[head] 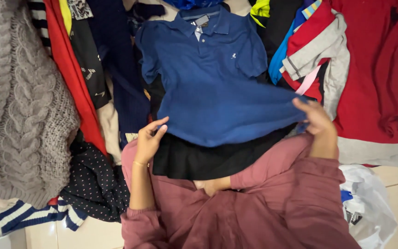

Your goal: A person sitting on the floor tags a black shirt with a tagging gun, folds it, then folds a blue polo shirt and begins buttoning a red polo shirt.

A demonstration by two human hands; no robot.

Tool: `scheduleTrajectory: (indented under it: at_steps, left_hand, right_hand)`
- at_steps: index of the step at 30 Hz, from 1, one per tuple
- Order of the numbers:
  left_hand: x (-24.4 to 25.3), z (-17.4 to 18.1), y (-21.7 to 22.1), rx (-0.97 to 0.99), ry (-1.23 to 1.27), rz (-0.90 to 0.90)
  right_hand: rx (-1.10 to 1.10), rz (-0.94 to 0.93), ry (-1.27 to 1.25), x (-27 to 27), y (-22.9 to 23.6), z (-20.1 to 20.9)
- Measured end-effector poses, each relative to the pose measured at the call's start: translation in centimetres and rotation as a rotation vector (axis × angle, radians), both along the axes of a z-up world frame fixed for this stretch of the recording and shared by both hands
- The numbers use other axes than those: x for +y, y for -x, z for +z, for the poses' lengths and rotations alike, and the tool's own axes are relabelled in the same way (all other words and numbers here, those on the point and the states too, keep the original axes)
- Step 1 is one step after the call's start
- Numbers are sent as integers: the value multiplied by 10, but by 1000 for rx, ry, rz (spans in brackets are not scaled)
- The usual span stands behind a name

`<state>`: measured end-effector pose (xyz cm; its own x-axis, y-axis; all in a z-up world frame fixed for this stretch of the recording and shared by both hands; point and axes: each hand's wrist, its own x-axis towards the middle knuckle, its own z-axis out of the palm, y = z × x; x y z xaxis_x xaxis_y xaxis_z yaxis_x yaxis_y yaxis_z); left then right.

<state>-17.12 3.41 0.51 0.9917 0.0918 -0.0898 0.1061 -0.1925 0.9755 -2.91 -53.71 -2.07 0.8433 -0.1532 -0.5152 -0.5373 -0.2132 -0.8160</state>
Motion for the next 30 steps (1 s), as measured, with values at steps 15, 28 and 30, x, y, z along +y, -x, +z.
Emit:
scheduleTrajectory:
  at_steps: [15, 28, 30]
  left_hand:
    - [-28, -16, 41, 340, -658, 93]
    - [-33, -1, -4, 489, -1046, 26]
    - [-32, -5, -26, 444, -1033, 42]
  right_hand:
    - [-127, -74, 584, -51, -3, -71]
    - [170, 256, 893, 25, 2, -5]
    - [172, 243, 918, 32, 4, -2]
